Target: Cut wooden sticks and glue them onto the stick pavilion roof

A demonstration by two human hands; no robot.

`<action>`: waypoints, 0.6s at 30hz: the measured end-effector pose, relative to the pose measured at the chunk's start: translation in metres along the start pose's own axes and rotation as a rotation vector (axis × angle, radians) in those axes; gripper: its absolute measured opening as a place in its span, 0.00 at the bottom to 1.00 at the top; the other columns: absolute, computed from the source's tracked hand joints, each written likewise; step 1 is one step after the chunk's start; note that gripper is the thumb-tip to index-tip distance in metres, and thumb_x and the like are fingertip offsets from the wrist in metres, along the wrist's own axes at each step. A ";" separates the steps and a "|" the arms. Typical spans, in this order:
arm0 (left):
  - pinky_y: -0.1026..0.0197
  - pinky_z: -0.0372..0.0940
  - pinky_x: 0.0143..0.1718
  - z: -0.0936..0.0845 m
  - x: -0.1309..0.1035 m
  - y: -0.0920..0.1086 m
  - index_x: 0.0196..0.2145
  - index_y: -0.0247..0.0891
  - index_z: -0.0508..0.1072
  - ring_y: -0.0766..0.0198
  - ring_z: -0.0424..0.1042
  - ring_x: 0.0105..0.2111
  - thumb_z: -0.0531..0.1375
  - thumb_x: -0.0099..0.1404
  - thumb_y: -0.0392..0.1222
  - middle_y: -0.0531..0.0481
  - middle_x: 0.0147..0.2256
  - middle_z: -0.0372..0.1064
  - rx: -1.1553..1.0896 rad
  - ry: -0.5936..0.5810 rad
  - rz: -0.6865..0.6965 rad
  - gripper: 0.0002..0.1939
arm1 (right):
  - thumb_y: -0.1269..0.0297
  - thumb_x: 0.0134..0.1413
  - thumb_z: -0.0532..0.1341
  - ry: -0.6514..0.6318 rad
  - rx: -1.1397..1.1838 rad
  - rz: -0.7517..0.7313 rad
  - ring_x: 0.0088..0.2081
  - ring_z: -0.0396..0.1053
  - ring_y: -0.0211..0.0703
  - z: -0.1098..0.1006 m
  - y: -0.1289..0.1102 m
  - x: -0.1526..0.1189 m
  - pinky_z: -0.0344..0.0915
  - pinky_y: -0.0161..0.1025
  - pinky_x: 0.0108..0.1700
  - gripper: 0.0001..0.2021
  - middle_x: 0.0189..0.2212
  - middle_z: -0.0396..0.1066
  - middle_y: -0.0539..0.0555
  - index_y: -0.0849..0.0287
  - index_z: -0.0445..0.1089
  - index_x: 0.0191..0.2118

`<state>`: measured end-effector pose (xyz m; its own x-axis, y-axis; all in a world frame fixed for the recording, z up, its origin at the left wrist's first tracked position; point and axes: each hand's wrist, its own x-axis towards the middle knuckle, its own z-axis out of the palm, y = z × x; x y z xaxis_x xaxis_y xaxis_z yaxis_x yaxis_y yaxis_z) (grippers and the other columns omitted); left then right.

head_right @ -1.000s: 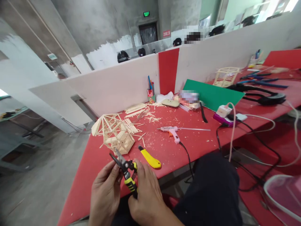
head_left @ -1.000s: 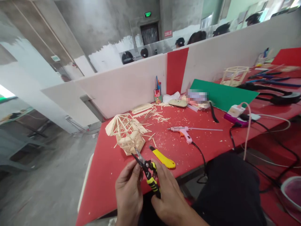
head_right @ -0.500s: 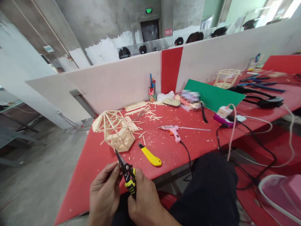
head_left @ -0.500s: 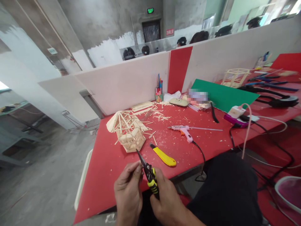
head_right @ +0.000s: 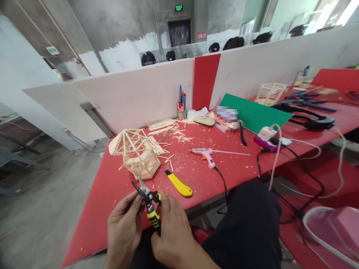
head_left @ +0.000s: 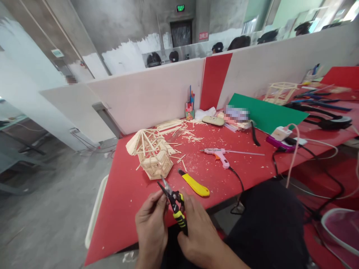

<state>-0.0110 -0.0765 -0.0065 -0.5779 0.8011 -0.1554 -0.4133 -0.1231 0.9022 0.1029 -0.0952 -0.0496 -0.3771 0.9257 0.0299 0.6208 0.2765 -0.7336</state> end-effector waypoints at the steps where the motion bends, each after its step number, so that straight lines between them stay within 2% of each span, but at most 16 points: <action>1: 0.72 0.69 0.29 -0.002 0.001 -0.001 0.25 0.37 0.80 0.69 0.73 0.25 0.74 0.36 0.41 0.51 0.25 0.77 0.016 -0.020 0.036 0.15 | 0.72 0.37 0.54 -0.002 0.013 -0.013 0.62 0.50 0.58 0.000 0.000 -0.001 0.51 0.55 0.61 0.41 0.60 0.53 0.69 0.72 0.45 0.63; 4: 0.72 0.68 0.29 -0.007 0.003 -0.004 0.26 0.38 0.81 0.70 0.72 0.26 0.73 0.41 0.39 0.52 0.25 0.76 0.044 -0.054 0.111 0.11 | 0.74 0.38 0.53 0.034 0.062 -0.052 0.59 0.56 0.52 0.001 -0.001 -0.002 0.55 0.50 0.60 0.39 0.57 0.58 0.67 0.70 0.47 0.62; 7: 0.73 0.68 0.28 -0.011 0.003 -0.005 0.26 0.39 0.81 0.70 0.72 0.26 0.73 0.41 0.39 0.53 0.26 0.76 0.025 -0.030 0.107 0.11 | 0.75 0.38 0.53 0.067 0.086 -0.049 0.56 0.60 0.51 0.000 -0.002 -0.001 0.58 0.49 0.57 0.37 0.54 0.62 0.65 0.66 0.49 0.60; 12: 0.73 0.68 0.26 -0.008 -0.001 -0.002 0.25 0.37 0.80 0.71 0.72 0.23 0.74 0.34 0.40 0.51 0.25 0.76 -0.024 0.058 0.005 0.16 | 0.75 0.37 0.54 0.088 0.107 -0.028 0.50 0.65 0.50 0.000 -0.004 0.002 0.62 0.46 0.52 0.33 0.48 0.67 0.61 0.62 0.54 0.56; 14: 0.73 0.68 0.25 -0.006 -0.002 0.001 0.25 0.36 0.80 0.71 0.72 0.22 0.75 0.32 0.40 0.51 0.24 0.76 -0.035 0.085 -0.053 0.17 | 0.75 0.38 0.53 0.104 0.106 -0.019 0.46 0.69 0.49 0.004 -0.005 0.002 0.65 0.44 0.47 0.29 0.43 0.70 0.59 0.61 0.57 0.53; 16: 0.72 0.68 0.24 -0.003 -0.002 0.003 0.24 0.36 0.80 0.70 0.72 0.21 0.75 0.30 0.40 0.50 0.23 0.76 -0.042 0.095 -0.105 0.19 | 0.75 0.39 0.52 0.117 0.114 -0.015 0.39 0.71 0.48 0.009 -0.006 0.001 0.67 0.41 0.40 0.26 0.37 0.72 0.56 0.59 0.58 0.50; 18: 0.71 0.67 0.22 -0.002 -0.002 0.006 0.25 0.35 0.79 0.70 0.71 0.20 0.75 0.30 0.40 0.50 0.22 0.75 -0.041 0.078 -0.138 0.19 | 0.75 0.39 0.52 0.139 0.123 -0.036 0.37 0.72 0.48 0.011 -0.006 -0.002 0.67 0.40 0.38 0.27 0.36 0.73 0.55 0.59 0.58 0.51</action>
<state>-0.0140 -0.0803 -0.0017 -0.5662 0.7642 -0.3087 -0.5201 -0.0407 0.8531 0.0925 -0.1011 -0.0523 -0.2935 0.9450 0.1445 0.5168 0.2840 -0.8076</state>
